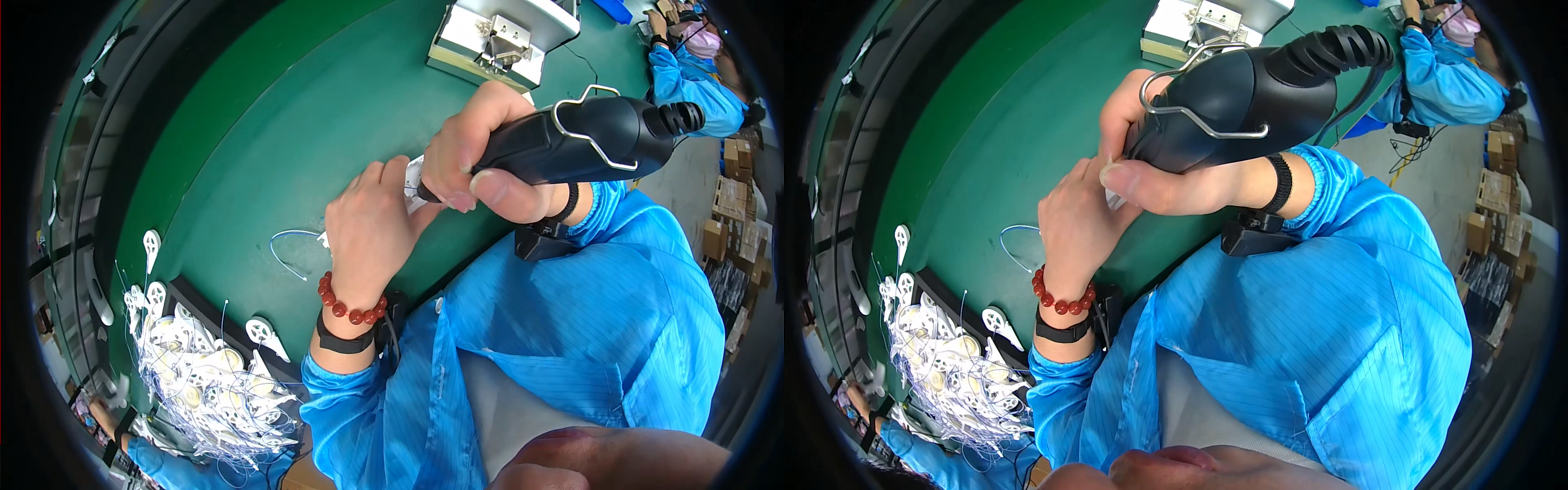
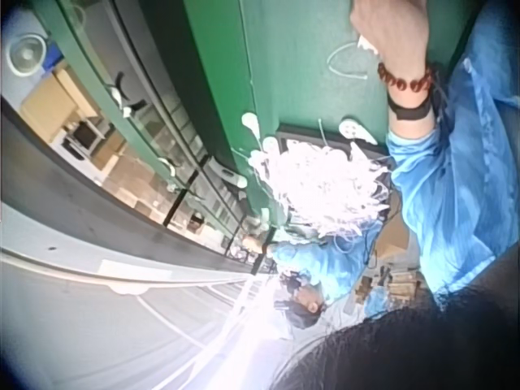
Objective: Assemble small electronic components using hand tools and an automated soldering/welding machine.
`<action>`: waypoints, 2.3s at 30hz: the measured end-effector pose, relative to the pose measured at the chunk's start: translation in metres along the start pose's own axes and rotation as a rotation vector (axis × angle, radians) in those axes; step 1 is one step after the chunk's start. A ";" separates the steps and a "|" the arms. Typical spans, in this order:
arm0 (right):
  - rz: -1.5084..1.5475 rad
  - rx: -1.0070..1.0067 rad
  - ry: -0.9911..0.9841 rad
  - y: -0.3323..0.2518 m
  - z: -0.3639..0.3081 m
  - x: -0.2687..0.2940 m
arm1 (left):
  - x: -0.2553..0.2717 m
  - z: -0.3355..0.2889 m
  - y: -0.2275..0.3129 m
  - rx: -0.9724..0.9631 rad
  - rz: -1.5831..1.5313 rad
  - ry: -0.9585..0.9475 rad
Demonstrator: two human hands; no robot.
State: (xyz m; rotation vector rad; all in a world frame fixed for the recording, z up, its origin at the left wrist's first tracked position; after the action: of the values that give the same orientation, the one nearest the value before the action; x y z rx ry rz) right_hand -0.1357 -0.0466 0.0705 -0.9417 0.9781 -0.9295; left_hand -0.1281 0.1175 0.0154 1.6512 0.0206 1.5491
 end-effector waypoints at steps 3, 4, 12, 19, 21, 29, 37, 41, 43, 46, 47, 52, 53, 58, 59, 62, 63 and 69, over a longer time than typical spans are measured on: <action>0.057 0.011 0.023 0.001 -0.002 -0.002 | 0.000 0.000 0.000 -0.027 -0.021 0.029; 0.051 0.011 0.023 0.001 -0.001 -0.001 | 0.000 0.001 0.001 -0.031 -0.026 0.031; -0.019 0.078 -0.169 0.007 0.000 0.002 | -0.002 0.000 0.001 0.010 0.036 -0.013; -0.034 0.095 -0.165 0.005 -0.002 0.004 | -0.002 0.000 0.001 0.002 0.031 -0.019; -0.037 0.098 -0.168 0.006 -0.002 0.003 | 0.000 0.000 0.002 -0.016 -0.014 0.041; -0.051 0.123 -0.180 0.013 -0.004 0.000 | -0.003 0.000 0.001 -0.007 0.070 -0.026; -0.071 0.151 -0.179 0.013 -0.006 -0.007 | -0.003 -0.002 0.000 -0.005 -0.008 0.014; -0.060 0.157 -0.159 0.016 -0.007 -0.004 | -0.001 -0.001 0.003 -0.026 0.023 0.010; -0.034 0.156 -0.140 0.018 -0.007 -0.003 | -0.001 -0.001 0.003 -0.028 0.052 -0.009; -0.037 0.188 -0.143 0.019 -0.006 -0.003 | -0.002 -0.001 0.003 -0.024 0.053 -0.022; -0.034 0.187 -0.153 0.019 -0.006 -0.003 | -0.003 -0.001 0.002 -0.024 0.047 -0.018; -0.004 0.152 -0.103 0.021 -0.006 -0.003 | -0.001 0.000 0.002 -0.031 -0.031 0.030; -0.014 0.165 -0.127 0.021 -0.006 -0.004 | -0.001 0.000 0.002 -0.025 0.007 -0.002; -0.020 0.172 -0.196 0.020 -0.005 -0.004 | -0.002 -0.002 0.000 -0.050 0.009 0.002; -0.030 0.186 -0.183 0.020 -0.005 -0.005 | -0.002 -0.002 0.001 -0.043 0.021 -0.004; -0.009 0.193 -0.131 0.021 -0.003 -0.007 | -0.001 -0.001 0.002 -0.036 0.038 -0.026; 0.022 0.182 -0.098 0.020 -0.002 -0.006 | -0.001 0.000 0.002 -0.031 0.041 -0.040; 0.095 0.328 -0.035 0.001 0.021 0.027 | 0.012 -0.002 0.003 -0.078 0.080 -0.022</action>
State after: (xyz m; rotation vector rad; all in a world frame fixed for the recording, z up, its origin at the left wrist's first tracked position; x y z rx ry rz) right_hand -0.1088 -0.0666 0.0686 -0.6279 0.8031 -0.9552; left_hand -0.1279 0.1232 0.0264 1.6241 -0.1170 1.5715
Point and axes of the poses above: each hand's wrist, its own z-axis towards the middle knuckle, its own x-axis out of the back of the hand, y = z × x, the point moved 3 cm from there along z, towards the middle knuckle
